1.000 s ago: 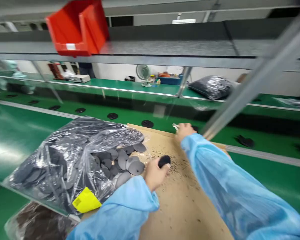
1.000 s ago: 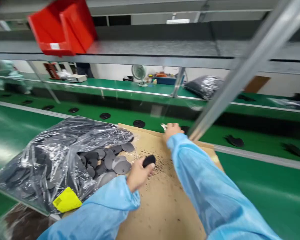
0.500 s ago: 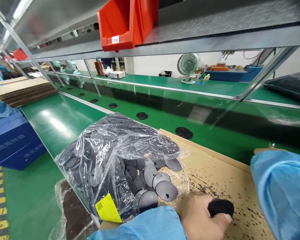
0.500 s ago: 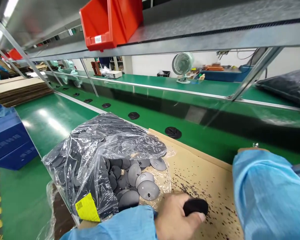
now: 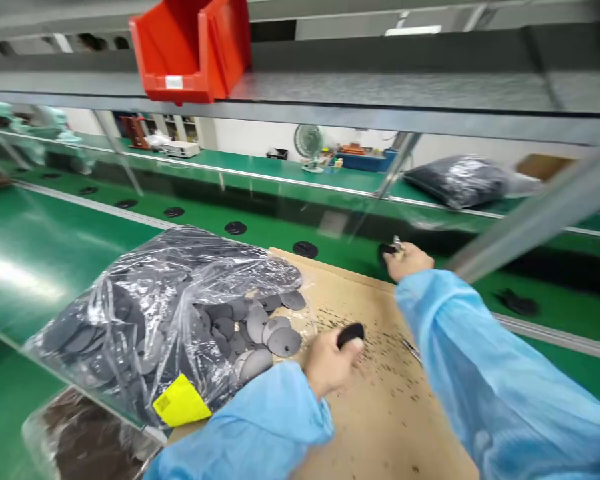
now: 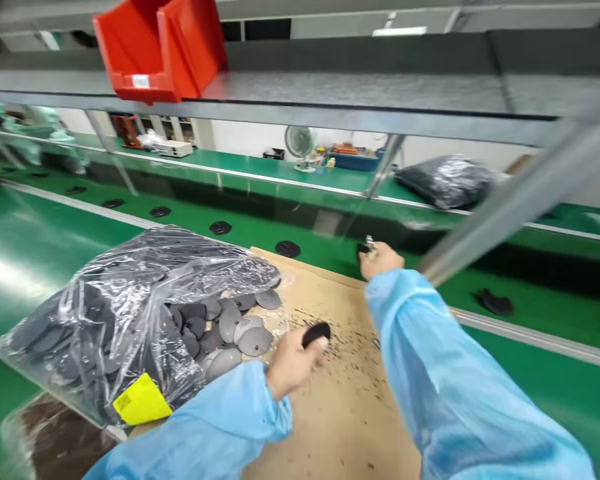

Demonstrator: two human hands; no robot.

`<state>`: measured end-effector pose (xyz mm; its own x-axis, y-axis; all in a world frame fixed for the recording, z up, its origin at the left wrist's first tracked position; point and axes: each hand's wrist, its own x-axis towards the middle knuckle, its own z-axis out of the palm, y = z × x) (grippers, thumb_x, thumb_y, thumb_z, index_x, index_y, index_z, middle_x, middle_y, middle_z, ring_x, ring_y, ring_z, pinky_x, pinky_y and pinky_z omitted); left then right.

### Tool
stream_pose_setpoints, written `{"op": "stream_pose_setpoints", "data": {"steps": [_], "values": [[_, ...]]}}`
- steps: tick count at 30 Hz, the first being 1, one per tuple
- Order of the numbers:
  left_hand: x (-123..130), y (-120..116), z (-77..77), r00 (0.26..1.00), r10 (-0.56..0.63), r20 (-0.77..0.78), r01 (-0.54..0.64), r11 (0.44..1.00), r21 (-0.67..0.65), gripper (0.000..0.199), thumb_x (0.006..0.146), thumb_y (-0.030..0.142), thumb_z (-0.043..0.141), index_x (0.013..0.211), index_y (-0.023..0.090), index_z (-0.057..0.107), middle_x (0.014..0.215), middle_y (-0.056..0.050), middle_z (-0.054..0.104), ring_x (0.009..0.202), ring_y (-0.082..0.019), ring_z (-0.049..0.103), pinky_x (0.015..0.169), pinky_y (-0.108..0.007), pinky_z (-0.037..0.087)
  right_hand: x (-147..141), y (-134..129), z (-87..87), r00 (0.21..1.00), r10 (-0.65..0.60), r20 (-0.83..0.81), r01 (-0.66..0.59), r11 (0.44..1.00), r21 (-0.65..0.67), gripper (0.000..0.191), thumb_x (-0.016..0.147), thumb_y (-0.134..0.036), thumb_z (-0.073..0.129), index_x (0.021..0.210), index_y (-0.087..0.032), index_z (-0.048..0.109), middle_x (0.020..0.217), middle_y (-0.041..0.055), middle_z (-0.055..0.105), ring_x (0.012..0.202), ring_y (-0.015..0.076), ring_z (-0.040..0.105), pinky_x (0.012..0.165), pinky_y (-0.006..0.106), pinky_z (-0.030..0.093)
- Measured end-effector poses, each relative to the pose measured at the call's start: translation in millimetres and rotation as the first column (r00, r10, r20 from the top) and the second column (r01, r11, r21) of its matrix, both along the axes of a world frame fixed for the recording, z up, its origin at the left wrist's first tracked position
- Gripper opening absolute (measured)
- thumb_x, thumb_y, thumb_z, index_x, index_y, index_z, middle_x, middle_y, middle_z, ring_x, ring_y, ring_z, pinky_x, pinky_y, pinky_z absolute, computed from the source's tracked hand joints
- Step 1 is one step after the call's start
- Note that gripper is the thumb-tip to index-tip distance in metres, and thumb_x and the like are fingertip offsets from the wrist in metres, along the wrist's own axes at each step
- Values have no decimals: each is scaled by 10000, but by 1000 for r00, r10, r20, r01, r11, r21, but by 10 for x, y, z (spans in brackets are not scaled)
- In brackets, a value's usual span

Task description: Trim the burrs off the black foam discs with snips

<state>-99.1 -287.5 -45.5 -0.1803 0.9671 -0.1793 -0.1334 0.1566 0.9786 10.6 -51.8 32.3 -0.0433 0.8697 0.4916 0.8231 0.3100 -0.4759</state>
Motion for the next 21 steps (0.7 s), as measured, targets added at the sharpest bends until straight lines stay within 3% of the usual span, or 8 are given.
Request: {"op": "stream_pose_setpoints", "data": {"steps": [3,5,7,10,13,16,19,21], "values": [[-9,9,44,947,30,321,-25,999,-21,315,812,414,576,979,152,528,807,-63,657,537,-120,584,467,-221,414,39,-636,-26,984,178,-19,-172,970,174,111,762,-244,614,857,-188,628,795,66,641,746,211,582,668,326,423],[-48,1,88,876,62,479,-49,998,-39,341,802,422,607,988,158,498,818,-65,658,545,-120,597,470,-216,429,52,-1107,-68,918,384,96,-394,864,314,81,804,-230,541,836,-194,607,810,67,636,770,211,571,708,337,435],[-105,-23,131,797,48,602,-29,999,-41,374,784,456,634,976,160,509,788,-50,648,550,-114,590,478,-212,439,66,-1542,-137,813,543,210,-581,736,346,105,801,-175,510,861,-193,595,800,65,627,760,200,556,720,337,433],[-181,-81,174,681,-67,729,70,997,25,414,748,507,664,943,158,561,770,-26,632,598,-111,587,506,-210,461,84,-2016,-281,728,612,308,-685,656,317,152,786,-124,505,887,-193,595,819,70,621,797,206,532,729,345,425],[-211,-122,168,710,-71,701,50,997,51,333,660,323,780,858,147,579,746,-3,628,643,-109,596,564,-208,487,89,-2248,-437,717,645,266,-697,669,259,227,775,-100,485,930,-217,604,876,65,629,868,219,534,790,378,432],[-224,-106,131,784,44,620,-48,999,-10,323,605,154,794,848,139,583,751,-8,650,650,-119,615,579,-220,503,106,-2301,-573,785,618,-38,-590,766,255,248,792,-175,512,1023,-231,586,1045,87,605,986,235,551,859,405,453],[-247,-65,114,770,138,623,-139,989,-47,340,628,112,767,917,150,591,810,-18,679,667,-120,638,570,-211,512,177,-2222,-681,839,357,-411,-291,932,215,217,842,-289,517,1042,-212,551,1016,100,598,944,232,582,847,406,472],[-262,-50,127,751,149,643,-158,986,-45,328,652,94,748,935,159,596,811,-9,683,663,-108,643,558,-192,515,251,-2137,-737,847,173,-503,-156,985,76,232,840,-363,533,1003,-198,539,875,70,603,815,216,592,782,393,485]]}}
